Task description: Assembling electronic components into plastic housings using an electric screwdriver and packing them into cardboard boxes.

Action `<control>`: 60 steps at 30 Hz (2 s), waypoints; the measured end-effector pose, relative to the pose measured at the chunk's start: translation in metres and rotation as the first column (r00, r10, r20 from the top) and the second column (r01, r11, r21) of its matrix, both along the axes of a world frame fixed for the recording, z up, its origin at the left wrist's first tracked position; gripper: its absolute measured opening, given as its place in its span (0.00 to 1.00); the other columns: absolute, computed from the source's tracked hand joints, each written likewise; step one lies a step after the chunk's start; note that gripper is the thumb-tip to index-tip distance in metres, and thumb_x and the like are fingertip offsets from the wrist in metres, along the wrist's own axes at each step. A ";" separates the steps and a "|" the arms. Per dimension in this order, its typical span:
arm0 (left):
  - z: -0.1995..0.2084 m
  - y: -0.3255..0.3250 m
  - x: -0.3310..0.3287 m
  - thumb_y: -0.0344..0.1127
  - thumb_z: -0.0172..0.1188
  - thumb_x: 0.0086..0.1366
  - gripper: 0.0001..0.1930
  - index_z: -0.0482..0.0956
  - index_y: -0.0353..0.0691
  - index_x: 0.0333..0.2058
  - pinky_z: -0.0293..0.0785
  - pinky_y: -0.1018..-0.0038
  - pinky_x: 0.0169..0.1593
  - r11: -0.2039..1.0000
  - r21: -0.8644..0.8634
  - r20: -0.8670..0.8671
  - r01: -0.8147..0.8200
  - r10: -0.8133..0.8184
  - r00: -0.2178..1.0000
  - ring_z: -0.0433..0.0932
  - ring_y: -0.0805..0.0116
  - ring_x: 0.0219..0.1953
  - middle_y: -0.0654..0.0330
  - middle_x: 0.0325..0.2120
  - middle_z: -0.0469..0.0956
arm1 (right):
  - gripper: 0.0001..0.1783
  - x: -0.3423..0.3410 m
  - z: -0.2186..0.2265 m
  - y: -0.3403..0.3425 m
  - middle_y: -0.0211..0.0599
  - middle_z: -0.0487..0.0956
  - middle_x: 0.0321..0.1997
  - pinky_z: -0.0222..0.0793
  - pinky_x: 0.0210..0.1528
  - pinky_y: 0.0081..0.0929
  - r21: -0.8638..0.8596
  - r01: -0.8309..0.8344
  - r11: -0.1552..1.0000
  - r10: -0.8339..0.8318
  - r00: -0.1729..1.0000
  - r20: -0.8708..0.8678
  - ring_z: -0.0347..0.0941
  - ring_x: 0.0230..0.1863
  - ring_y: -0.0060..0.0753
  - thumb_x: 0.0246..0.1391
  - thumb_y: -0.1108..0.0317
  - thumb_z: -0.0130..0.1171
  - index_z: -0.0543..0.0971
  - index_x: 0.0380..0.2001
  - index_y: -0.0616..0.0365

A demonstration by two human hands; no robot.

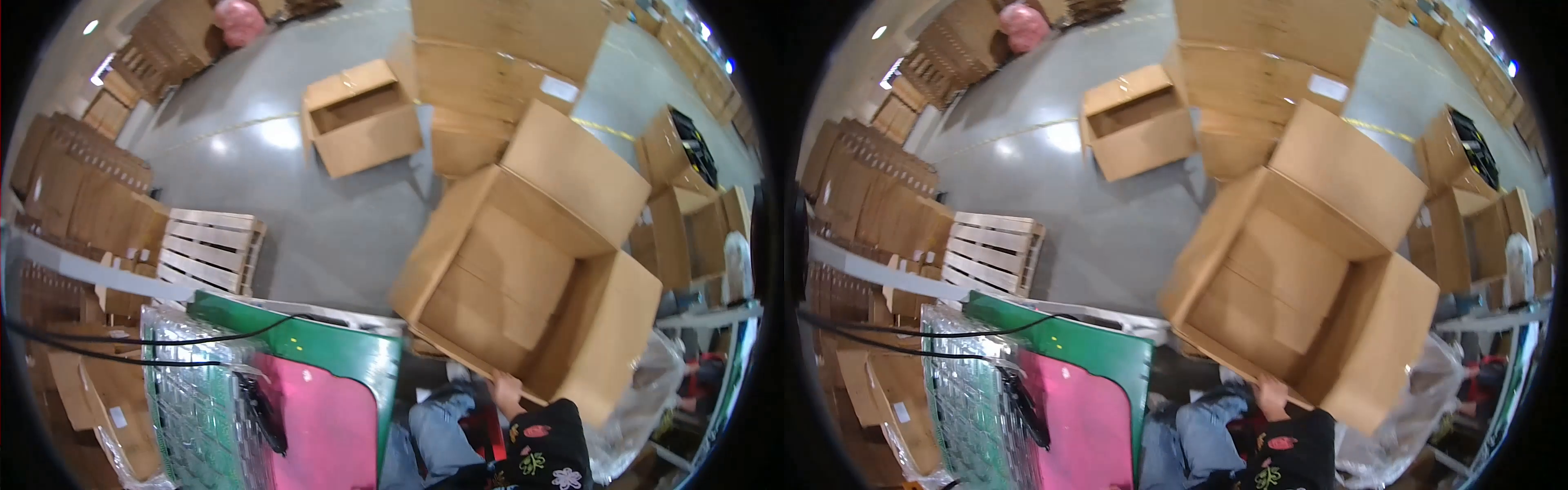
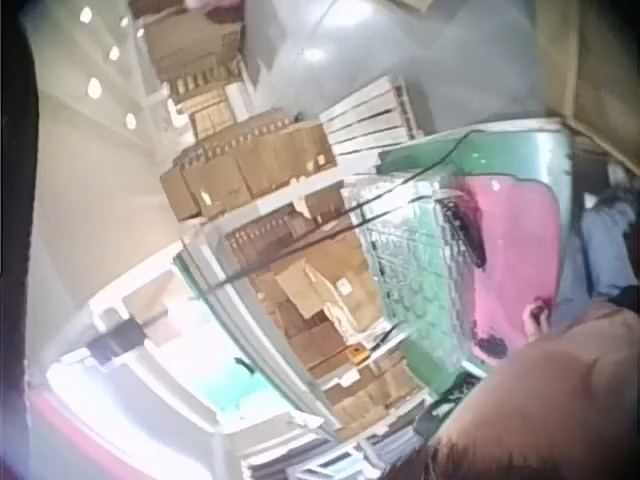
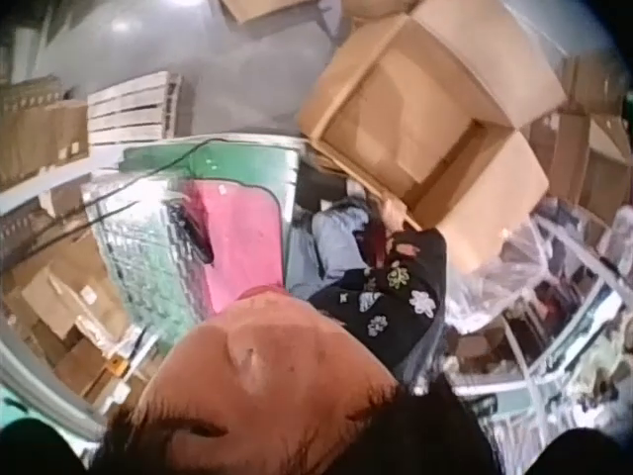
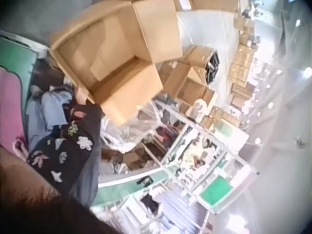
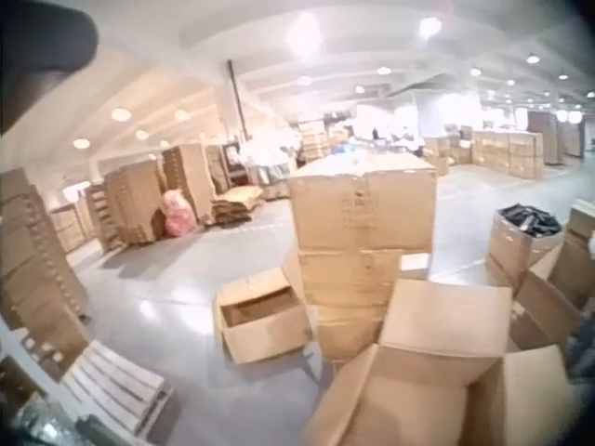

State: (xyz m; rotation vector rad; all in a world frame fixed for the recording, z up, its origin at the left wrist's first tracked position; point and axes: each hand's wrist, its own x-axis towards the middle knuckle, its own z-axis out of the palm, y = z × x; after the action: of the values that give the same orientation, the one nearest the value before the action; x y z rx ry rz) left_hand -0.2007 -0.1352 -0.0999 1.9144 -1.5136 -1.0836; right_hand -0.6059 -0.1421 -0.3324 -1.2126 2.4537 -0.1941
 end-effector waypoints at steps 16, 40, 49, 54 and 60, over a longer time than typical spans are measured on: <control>0.043 -0.135 -0.261 0.27 0.52 0.61 0.10 0.63 0.36 0.39 0.66 0.72 0.42 0.692 -0.016 -0.241 0.722 -0.703 0.669 0.66 0.67 0.34 0.57 0.32 0.65 | 0.08 -0.109 0.205 -0.019 0.39 0.82 0.36 0.75 0.36 0.41 0.161 0.253 0.954 -0.285 0.930 0.231 0.79 0.39 0.41 0.47 0.64 0.55 0.83 0.28 0.49; 0.043 -0.241 -0.623 0.30 0.55 0.55 0.13 0.67 0.35 0.39 0.64 0.60 0.46 -0.225 -0.641 0.480 0.733 -0.863 0.155 0.71 0.50 0.40 0.47 0.34 0.73 | 0.14 0.031 0.263 0.149 0.51 0.68 0.55 0.65 0.55 0.44 -0.067 0.996 -0.061 -0.998 -0.061 0.004 0.63 0.56 0.54 0.39 0.71 0.56 0.79 0.35 0.56; 0.040 -0.251 -0.681 0.34 0.53 0.60 0.14 0.67 0.35 0.43 0.65 0.55 0.46 -0.111 -0.564 0.519 0.818 -0.818 0.247 0.71 0.45 0.42 0.46 0.38 0.74 | 0.29 0.205 0.180 0.252 0.44 0.69 0.59 0.47 0.60 0.48 0.800 0.590 -0.111 -0.952 -0.295 0.086 0.59 0.62 0.51 0.44 0.49 0.56 0.76 0.50 0.47; 0.060 -0.256 -0.706 0.34 0.53 0.61 0.15 0.67 0.32 0.44 0.66 0.54 0.46 0.003 -0.470 0.442 0.883 -0.865 0.238 0.70 0.41 0.44 0.43 0.40 0.73 | 0.24 0.148 0.089 0.288 0.42 0.74 0.53 0.47 0.58 0.43 0.671 0.719 -0.181 -0.977 -0.212 -0.036 0.60 0.60 0.49 0.45 0.51 0.54 0.80 0.45 0.44; 0.010 -0.288 -0.757 0.34 0.49 0.63 0.17 0.66 0.35 0.50 0.70 0.54 0.45 0.094 -0.678 0.355 0.729 -0.827 0.436 0.74 0.41 0.44 0.36 0.41 0.74 | 0.15 -0.044 0.082 0.385 0.37 0.81 0.34 0.63 0.45 0.44 0.254 0.965 0.058 -0.981 0.009 0.192 0.74 0.44 0.42 0.45 0.51 0.53 0.83 0.30 0.45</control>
State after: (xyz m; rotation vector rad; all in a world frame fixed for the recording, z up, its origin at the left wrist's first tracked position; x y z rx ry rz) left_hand -0.9579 -0.4231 -0.0898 0.2738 -2.4723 -0.6004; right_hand -0.6497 0.2431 -0.2501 0.8461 2.4303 -0.6328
